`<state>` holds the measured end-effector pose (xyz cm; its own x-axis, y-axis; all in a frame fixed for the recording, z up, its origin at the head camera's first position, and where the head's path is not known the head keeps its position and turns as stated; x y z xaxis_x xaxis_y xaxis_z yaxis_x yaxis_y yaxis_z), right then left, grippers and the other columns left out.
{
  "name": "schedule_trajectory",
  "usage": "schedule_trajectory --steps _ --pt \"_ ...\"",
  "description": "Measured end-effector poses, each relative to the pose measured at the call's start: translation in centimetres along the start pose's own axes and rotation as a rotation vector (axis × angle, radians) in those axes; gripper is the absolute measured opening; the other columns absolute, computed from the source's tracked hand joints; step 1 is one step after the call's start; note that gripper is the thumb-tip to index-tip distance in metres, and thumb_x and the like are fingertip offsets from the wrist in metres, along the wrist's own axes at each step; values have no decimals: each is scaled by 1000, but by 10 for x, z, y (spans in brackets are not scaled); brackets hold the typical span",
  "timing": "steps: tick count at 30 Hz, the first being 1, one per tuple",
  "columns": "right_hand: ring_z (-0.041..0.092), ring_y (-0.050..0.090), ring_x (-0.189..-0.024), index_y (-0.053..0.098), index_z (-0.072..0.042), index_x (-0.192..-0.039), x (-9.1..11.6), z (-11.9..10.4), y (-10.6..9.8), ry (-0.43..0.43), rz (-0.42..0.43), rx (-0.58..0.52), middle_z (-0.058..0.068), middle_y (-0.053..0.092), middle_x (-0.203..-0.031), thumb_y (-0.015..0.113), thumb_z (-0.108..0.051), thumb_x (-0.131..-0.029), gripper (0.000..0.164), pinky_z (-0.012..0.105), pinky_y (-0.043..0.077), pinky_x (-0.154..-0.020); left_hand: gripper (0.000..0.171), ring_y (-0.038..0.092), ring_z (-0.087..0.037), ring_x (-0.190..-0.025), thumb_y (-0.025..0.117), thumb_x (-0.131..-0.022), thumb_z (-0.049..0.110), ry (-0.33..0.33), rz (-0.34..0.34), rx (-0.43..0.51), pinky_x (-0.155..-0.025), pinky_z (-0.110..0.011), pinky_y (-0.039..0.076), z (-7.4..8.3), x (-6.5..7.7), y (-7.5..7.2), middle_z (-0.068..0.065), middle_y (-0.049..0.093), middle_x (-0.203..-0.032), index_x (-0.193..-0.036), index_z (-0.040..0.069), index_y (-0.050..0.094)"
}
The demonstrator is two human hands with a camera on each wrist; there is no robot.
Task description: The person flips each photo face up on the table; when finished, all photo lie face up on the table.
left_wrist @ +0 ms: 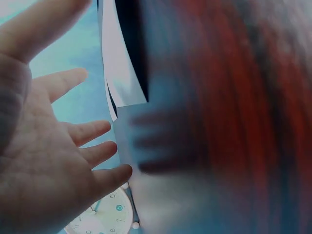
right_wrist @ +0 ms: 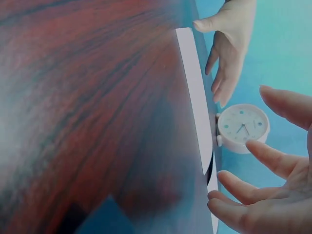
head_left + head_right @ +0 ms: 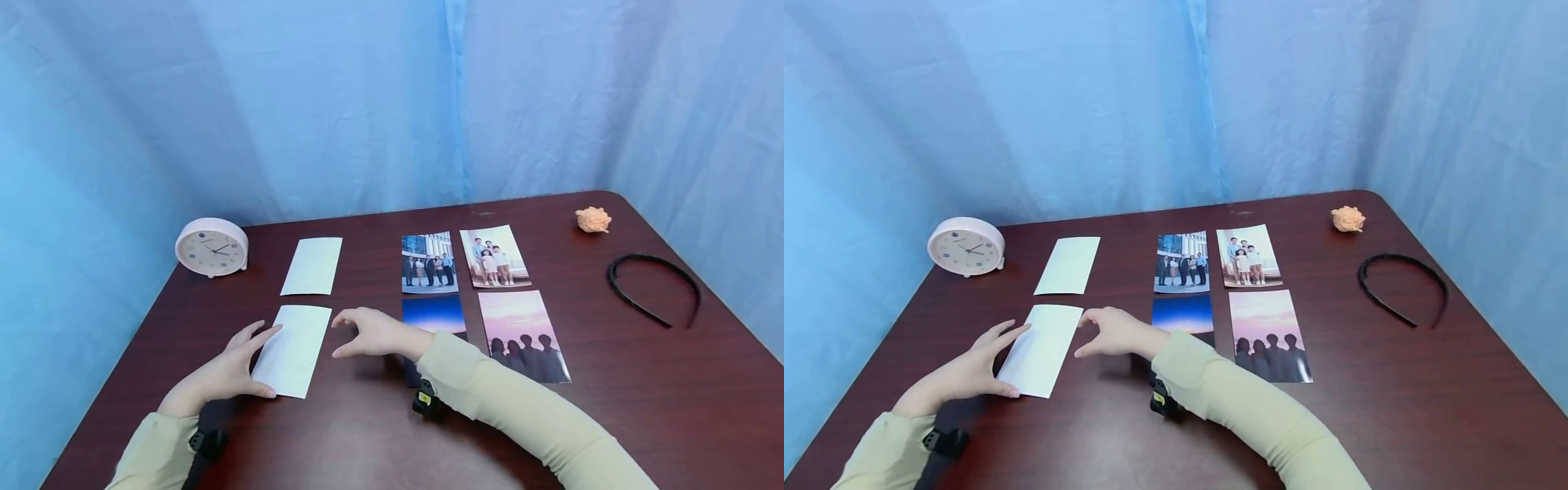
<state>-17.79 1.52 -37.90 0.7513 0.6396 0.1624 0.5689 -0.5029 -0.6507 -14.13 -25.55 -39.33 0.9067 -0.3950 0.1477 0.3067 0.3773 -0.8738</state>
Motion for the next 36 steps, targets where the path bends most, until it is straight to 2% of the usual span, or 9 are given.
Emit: schedule_trajectory --steps 7,10,14,20,27,36 --pt "21 47 -126 53 -11 -131 -8 -5 7 16 -49 59 8 53 -135 71 -30 -84 54 36 39 -105 108 16 -53 -129 90 -59 25 -7 -78 24 -98 -69 29 -1 -4 1 -36 13 -145 -145 1 29" --pt "20 47 -126 52 -10 -133 -11 -5 11 1 -66 99 6 53 -136 71 -30 -84 56 34 38 -107 110 14 -54 -131 90 -59 25 -3 -89 19 -100 -71 25 -1 -6 2 -36 13 -146 -146 1 26" --pt "19 47 -127 51 -8 -135 -13 -7 15 -35 -82 160 6 54 -135 70 -29 -85 58 35 30 -111 112 14 -56 -132 90 -58 25 9 -95 1 -101 -71 21 0 -6 2 -35 17 -147 -146 1 25" --pt "18 46 -127 51 -8 -136 -15 -9 17 -58 -100 252 4 53 -137 71 -30 -84 60 35 24 -112 110 15 -57 -132 89 -60 26 14 -93 -15 -102 -71 20 5 -8 6 -34 20 -148 -146 -2 26" --pt "15 46 -128 52 -8 -135 -14 -9 18 -77 -99 316 5 52 -138 73 -31 -82 61 35 22 -113 100 18 -56 -133 86 -65 29 24 -105 -79 -103 -68 23 16 -12 9 -31 22 -149 -145 1 33" --pt "13 46 -127 52 -9 -135 -13 -9 20 -78 -113 316 3 53 -138 73 -31 -82 61 32 24 -111 90 25 -49 -131 84 -67 33 15 -117 -151 -102 -60 33 23 -10 10 -30 24 -146 -143 8 42"
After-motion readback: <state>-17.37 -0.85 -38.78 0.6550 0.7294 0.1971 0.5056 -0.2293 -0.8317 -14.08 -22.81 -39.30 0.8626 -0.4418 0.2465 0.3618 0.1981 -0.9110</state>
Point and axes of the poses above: each hand's wrist, its own x-axis away from the middle knuckle, its own y-axis out of the palm, z = x × y, the point moved 1 cm from there along -x, towards the middle knuckle
